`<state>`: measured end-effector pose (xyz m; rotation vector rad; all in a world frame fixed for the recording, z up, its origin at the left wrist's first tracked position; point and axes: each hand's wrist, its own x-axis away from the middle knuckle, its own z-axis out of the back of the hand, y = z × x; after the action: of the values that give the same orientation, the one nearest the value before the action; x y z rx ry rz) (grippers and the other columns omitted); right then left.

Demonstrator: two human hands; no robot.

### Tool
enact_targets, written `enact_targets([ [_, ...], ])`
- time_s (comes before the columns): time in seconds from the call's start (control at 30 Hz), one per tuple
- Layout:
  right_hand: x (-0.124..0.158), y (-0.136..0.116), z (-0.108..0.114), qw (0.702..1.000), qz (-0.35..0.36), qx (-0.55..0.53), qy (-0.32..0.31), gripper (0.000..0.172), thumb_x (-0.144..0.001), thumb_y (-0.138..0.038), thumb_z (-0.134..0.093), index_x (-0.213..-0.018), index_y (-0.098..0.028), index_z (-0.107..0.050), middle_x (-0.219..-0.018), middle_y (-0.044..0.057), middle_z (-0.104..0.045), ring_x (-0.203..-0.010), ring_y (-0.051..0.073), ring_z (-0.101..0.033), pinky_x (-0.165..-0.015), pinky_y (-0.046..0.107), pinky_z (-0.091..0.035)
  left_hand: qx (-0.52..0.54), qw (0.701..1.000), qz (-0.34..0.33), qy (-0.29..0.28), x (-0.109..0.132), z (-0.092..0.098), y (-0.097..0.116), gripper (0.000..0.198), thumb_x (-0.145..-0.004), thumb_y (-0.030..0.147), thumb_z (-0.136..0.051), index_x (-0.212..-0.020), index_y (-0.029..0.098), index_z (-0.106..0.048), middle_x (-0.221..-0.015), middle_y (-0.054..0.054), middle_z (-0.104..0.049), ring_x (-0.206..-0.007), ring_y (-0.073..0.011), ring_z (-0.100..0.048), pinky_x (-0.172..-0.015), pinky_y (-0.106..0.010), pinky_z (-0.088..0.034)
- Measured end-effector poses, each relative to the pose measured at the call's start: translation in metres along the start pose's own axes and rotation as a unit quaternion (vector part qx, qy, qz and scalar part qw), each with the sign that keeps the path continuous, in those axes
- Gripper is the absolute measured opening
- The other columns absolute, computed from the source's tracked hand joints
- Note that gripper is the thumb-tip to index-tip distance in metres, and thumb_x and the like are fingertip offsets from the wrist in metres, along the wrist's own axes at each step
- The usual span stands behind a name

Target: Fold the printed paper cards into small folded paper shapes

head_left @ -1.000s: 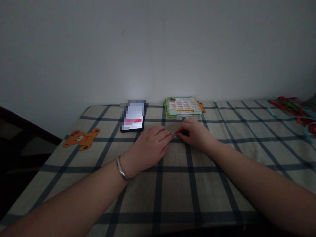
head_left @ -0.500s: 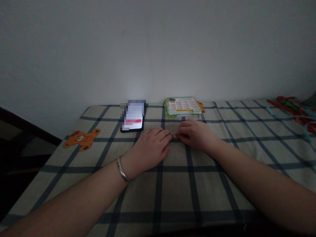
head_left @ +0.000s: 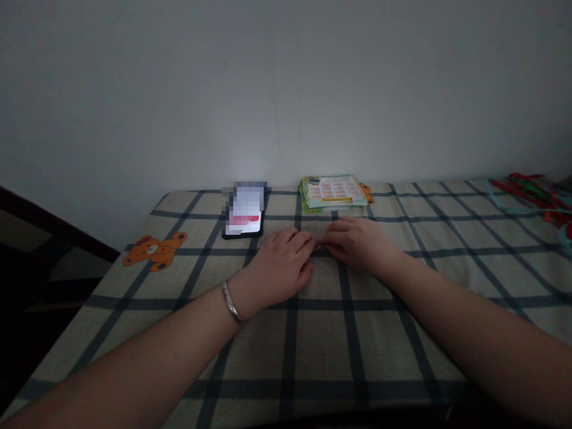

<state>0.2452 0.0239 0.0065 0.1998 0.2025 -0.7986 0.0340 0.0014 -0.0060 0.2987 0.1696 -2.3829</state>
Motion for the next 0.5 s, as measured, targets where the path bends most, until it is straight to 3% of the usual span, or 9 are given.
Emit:
enact_targets([
  [0.5, -0.0014, 0.0035, 0.0009, 1.000, -0.001, -0.019, -0.007, 0.019, -0.089, -0.024, -0.055, -0.097, -0.023, -0.073, -0.095, 0.004, -0.070, -0.087, 0.020, -0.060, -0.072, 0.031, -0.041, 0.000, 1.000, 0.005, -0.004, 0.0010, 0.0021, -0.0003, 0.036, -0.092, 0.028, -0.046, -0.125, 0.014, -0.054, -0.123, -0.011, -0.056, -0.116, -0.0277, -0.047, -0.100, -0.047, -0.039],
])
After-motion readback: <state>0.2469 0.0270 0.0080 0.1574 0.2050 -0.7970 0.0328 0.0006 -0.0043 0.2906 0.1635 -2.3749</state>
